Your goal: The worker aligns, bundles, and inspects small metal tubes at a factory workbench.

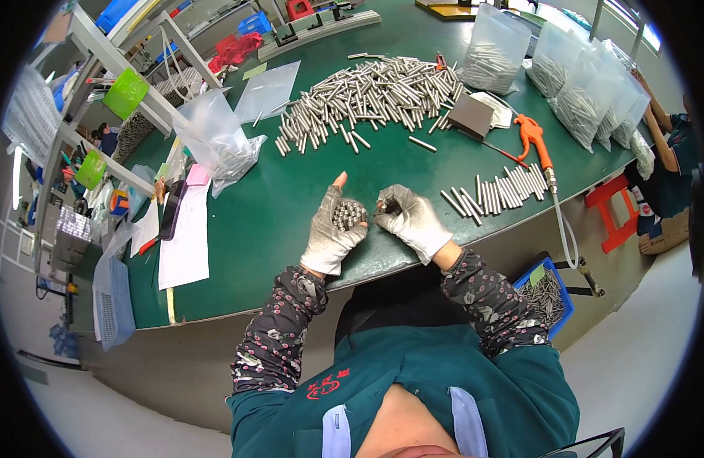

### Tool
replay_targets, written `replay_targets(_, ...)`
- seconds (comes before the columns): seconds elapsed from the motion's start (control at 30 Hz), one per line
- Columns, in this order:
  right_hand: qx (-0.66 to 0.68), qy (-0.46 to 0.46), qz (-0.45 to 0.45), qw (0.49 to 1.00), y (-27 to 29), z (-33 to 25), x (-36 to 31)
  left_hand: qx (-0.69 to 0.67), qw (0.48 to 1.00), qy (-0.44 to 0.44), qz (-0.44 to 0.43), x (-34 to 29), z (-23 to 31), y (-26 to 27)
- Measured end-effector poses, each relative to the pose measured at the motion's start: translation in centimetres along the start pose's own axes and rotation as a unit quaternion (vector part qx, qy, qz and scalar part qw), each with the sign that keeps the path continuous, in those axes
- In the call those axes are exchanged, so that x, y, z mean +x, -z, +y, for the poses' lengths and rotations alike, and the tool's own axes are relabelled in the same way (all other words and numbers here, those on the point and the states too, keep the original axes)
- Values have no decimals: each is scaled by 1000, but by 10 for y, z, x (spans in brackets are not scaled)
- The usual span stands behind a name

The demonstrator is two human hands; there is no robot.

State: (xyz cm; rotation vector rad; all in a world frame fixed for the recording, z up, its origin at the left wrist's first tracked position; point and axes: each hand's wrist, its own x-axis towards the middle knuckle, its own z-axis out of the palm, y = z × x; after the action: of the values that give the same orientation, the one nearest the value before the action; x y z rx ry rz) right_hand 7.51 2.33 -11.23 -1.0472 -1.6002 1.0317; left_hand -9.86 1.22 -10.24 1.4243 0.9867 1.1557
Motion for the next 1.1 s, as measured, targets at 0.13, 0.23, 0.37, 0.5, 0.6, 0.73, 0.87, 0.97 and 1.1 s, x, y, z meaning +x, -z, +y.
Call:
replay_targets(0.13,-19,-2,-2,1000,1,-1,-1,6,1000,-4,-2,0,-2,0)
replay_targets(0.23,-34,-2,2,999,0,-1,-1,-12,1000,1,-3,-1,-1,-1)
replay_targets(0.37,-59,8,5,998,0,-3,-1,-6,1000,3,-2,-1,1,-1)
replay_targets(0.5,-79,5,9,997,-1,-3,0,6,1000,0,2,-1,1,-1)
replay_targets(0.6,-93,3,7,996,-1,-5,0,9,1000,-3,2,-1,0,-1)
replay_targets(0.73,-97,5,6,995,-1,-6,0,21,1000,-6,3,0,-1,0)
replay_targets(0.87,-107,3,4,994,-1,-7,0,17,1000,-12,0,0,-1,0)
replay_targets(0.97,-104,5,7,995,-1,-3,-1,11,1000,-14,-3,0,-3,0)
replay_targets(1.1,-141,-1,7,990,-2,-4,-1,8,1000,-15,-3,0,-2,0)
